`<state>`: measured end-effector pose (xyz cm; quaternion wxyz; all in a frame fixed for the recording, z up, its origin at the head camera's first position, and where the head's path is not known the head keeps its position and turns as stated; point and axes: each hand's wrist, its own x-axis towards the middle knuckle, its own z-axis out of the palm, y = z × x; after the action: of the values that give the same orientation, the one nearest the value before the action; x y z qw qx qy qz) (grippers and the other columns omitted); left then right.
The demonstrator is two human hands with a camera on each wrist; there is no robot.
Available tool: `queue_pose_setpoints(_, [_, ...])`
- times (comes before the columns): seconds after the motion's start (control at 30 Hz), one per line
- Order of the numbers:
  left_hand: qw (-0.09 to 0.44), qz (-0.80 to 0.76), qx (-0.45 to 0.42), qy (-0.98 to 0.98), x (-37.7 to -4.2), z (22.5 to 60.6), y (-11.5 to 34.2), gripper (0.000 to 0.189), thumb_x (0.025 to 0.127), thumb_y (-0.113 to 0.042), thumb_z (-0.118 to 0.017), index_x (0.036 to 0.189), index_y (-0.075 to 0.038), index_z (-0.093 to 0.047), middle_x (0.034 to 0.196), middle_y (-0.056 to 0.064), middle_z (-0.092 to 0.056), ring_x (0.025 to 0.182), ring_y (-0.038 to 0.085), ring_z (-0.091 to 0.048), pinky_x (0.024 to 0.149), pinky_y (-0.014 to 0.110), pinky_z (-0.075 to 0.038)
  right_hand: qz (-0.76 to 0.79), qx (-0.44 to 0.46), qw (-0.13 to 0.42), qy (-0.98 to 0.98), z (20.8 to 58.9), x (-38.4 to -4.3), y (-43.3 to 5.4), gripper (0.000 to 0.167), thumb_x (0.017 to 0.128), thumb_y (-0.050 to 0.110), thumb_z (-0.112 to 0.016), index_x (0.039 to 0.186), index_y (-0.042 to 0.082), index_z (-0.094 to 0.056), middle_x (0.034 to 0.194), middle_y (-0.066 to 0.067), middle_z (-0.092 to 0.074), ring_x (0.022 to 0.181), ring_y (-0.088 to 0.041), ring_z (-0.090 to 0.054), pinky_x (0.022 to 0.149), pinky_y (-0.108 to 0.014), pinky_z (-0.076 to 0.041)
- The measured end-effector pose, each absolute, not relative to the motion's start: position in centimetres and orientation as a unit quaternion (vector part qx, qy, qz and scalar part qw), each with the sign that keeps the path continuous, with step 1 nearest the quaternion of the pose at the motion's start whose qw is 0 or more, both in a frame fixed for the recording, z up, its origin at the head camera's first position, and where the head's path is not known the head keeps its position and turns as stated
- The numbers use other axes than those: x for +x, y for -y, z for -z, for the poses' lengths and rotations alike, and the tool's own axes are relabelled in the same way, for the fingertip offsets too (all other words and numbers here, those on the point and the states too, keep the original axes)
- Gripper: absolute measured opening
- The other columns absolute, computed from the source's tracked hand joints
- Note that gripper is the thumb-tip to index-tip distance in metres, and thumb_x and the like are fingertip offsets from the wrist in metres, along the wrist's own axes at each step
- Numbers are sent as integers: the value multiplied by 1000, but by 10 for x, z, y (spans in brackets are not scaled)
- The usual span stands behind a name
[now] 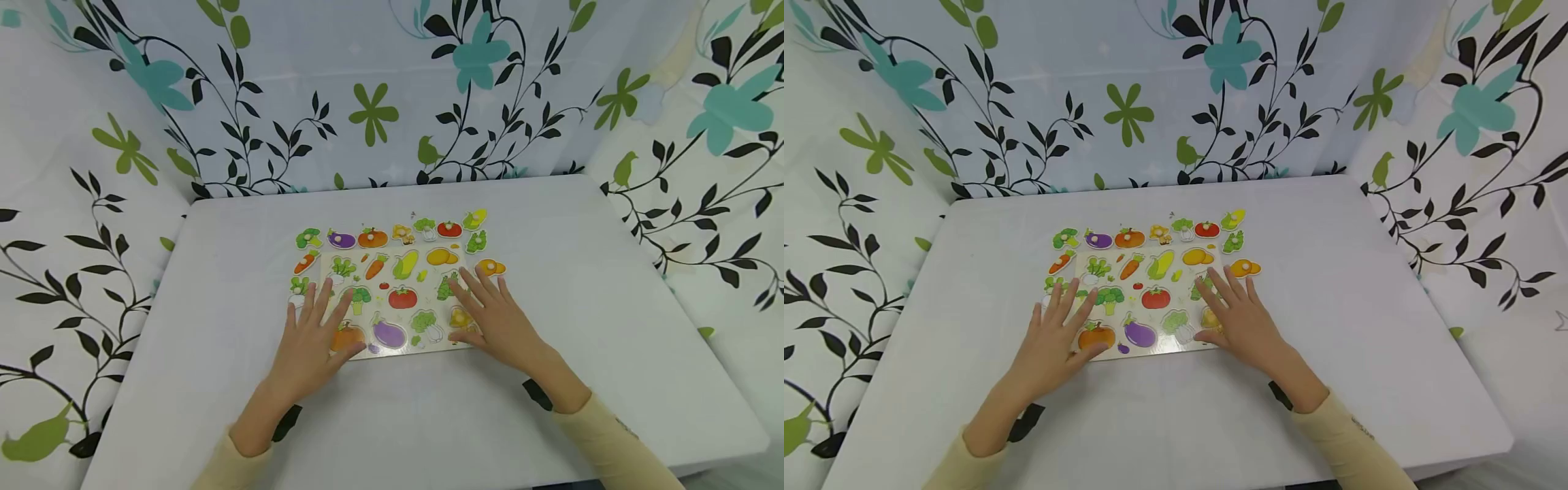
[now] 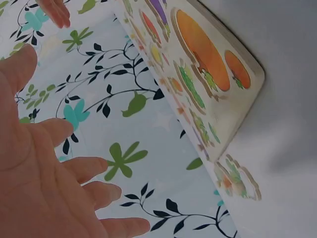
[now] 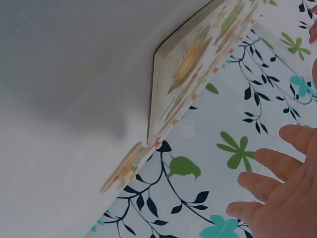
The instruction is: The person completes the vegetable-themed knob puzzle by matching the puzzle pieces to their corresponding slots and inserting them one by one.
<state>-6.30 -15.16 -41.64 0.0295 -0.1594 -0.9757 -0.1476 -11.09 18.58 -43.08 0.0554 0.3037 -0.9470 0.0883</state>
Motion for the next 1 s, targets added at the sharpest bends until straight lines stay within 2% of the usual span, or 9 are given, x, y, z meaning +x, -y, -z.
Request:
queue_pose_setpoints(0.1, [16, 159, -147, 976, -67, 420, 161, 85, 89, -56, -61, 157, -22, -22, 165, 16, -11, 151, 43, -3, 112, 73, -12, -113, 302, 83, 943, 430, -117, -192, 87, 82, 49, -72, 151, 11, -37, 158, -18, -30, 147, -43, -23, 111, -69, -24])
queue_pose_setpoints(0.23, [-14, 175, -121, 977, -70, 428, 178, 86, 89, -53, -63, 156, -17, -24, 164, 18, -10, 151, 44, 1, 111, 75, -10, -144, 295, 109, 938, 432, -125, -200, 77, 83, 41, -74, 146, 10, -45, 153, -20, -38, 144, -44, -29, 110, -71, -23])
queue_pose_setpoints(0.37, [-42, 192, -102, 975, -72, 437, 193, 87, 84, -47, -71, 154, -13, -30, 163, 22, -9, 148, 51, 3, 108, 79, -6, -174, 277, 132, 936, 437, -138, -208, 69, 82, 34, -77, 142, 11, -50, 145, -20, -46, 141, -43, -34, 112, -71, -19])
queue_pose_setpoints(0.47, [-54, 196, -97, 974, -73, 442, 200, 89, 80, -44, -77, 152, -11, -35, 162, 24, -8, 146, 55, 3, 106, 80, -4, -191, 257, 150, 936, 439, -150, -216, 64, 82, 27, -79, 138, 11, -53, 135, -20, -51, 133, -41, -42, 112, -71, -19])
queue_pose_setpoints(0.57, [-60, 197, -96, 974, -75, 448, 203, 89, 76, -44, -80, 149, -10, -41, 161, 27, -8, 144, 58, 4, 104, 82, -4, -201, 229, 159, 939, 442, -163, -224, 59, 82, 21, -79, 135, 9, -56, 125, -21, -53, 120, -40, -47, 106, -62, -38])
queue_pose_setpoints(0.63, [-65, 196, -96, 974, -75, 451, 203, 88, 75, -45, -80, 147, -10, -44, 161, 28, -8, 143, 60, 3, 104, 82, -5, -206, 206, 156, 944, 443, -172, -229, 55, 84, 19, -77, 134, 7, -57, 121, -22, -55, 112, -38, -48, 97, -55, -46])
queue_pose_setpoints(0.7, [-74, 196, -95, 973, -75, 454, 203, 86, 75, -44, -80, 146, -10, -46, 160, 29, -9, 143, 60, 3, 104, 82, -5, -213, 183, 149, 948, 444, -180, -233, 52, 86, 18, -75, 133, 4, -58, 118, -24, -56, 106, -38, -48, 86, -50, -48])
queue_pose_setpoints(0.83, [-92, 200, -89, 971, -74, 458, 202, 83, 76, -42, -80, 145, -9, -47, 159, 31, -13, 144, 59, -1, 106, 79, -8, -224, 150, 120, 956, 447, -193, -237, 47, 90, 21, -71, 132, 2, -59, 114, -24, -59, 103, -38, -50, 85, -50, -45])
queue_pose_setpoints(1.0, [-120, 224, -74, 964, -73, 459, 202, 81, 79, -39, -79, 147, -10, -45, 158, 32, -16, 144, 57, -5, 110, 74, -11, -229, 122, 57, 964, 449, -205, -238, 43, 94, 21, -66, 132, 1, -58, 111, -22, -60, 102, -36, -53, 85, -49, -47])
